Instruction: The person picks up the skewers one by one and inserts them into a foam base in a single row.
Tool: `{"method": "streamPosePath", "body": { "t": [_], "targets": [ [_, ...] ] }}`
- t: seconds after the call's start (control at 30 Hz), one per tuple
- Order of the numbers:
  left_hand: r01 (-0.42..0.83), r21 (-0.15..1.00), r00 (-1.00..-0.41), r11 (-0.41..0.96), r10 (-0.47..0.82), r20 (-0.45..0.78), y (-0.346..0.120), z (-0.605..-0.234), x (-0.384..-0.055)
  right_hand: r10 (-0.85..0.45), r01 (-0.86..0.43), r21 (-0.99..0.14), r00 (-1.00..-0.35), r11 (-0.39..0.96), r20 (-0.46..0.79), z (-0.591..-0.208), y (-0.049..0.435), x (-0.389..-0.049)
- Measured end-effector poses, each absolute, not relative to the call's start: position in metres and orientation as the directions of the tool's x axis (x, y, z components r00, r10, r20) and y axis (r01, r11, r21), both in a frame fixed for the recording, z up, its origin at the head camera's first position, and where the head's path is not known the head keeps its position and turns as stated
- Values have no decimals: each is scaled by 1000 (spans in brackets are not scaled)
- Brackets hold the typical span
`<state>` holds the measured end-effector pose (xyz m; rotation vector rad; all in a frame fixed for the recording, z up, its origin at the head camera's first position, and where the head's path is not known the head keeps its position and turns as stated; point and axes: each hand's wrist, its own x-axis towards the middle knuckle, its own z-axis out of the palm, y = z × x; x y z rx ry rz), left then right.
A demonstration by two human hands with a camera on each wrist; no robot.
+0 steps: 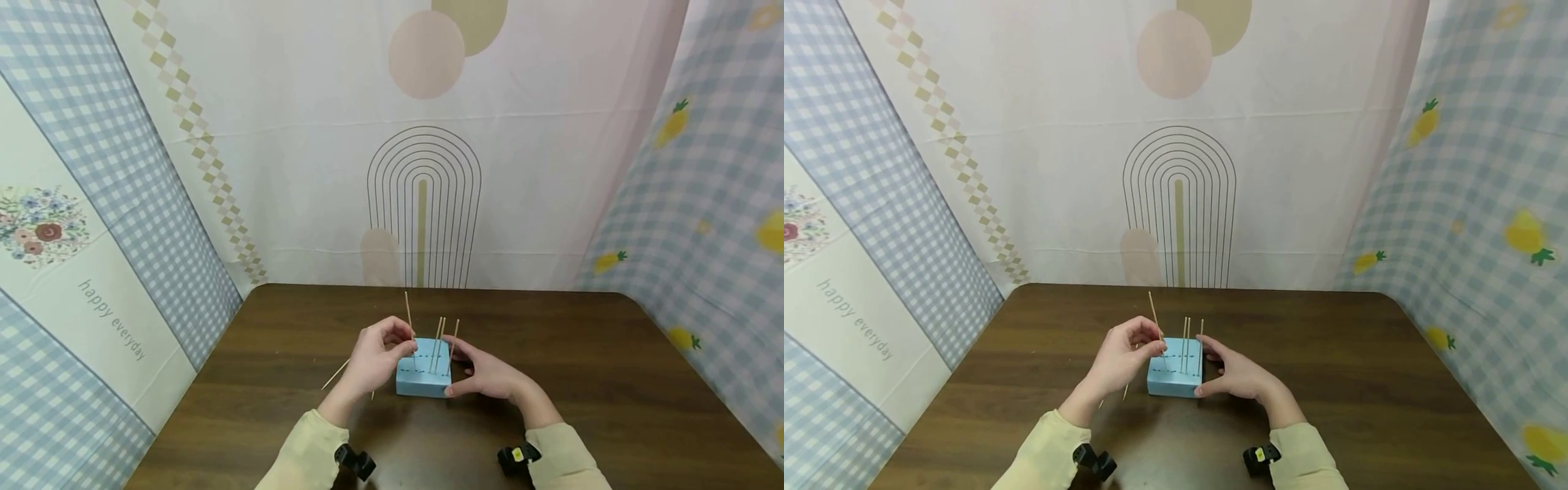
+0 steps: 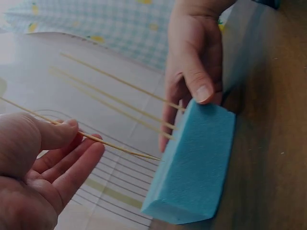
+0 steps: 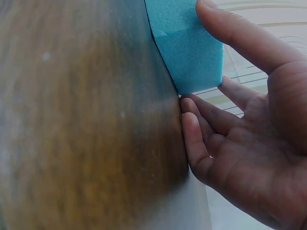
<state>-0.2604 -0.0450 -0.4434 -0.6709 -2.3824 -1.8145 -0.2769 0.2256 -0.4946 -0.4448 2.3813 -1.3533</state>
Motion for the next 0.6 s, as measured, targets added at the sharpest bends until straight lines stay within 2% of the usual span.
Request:
{"method": "streamPosePath", "body": {
  "t": [0.6],
  "targets": [
    [433,868,-889,244,273,368,-36,-455,-261,-443,-101,-863,-884,494,-150,-495,224,-279]
  ]
}}
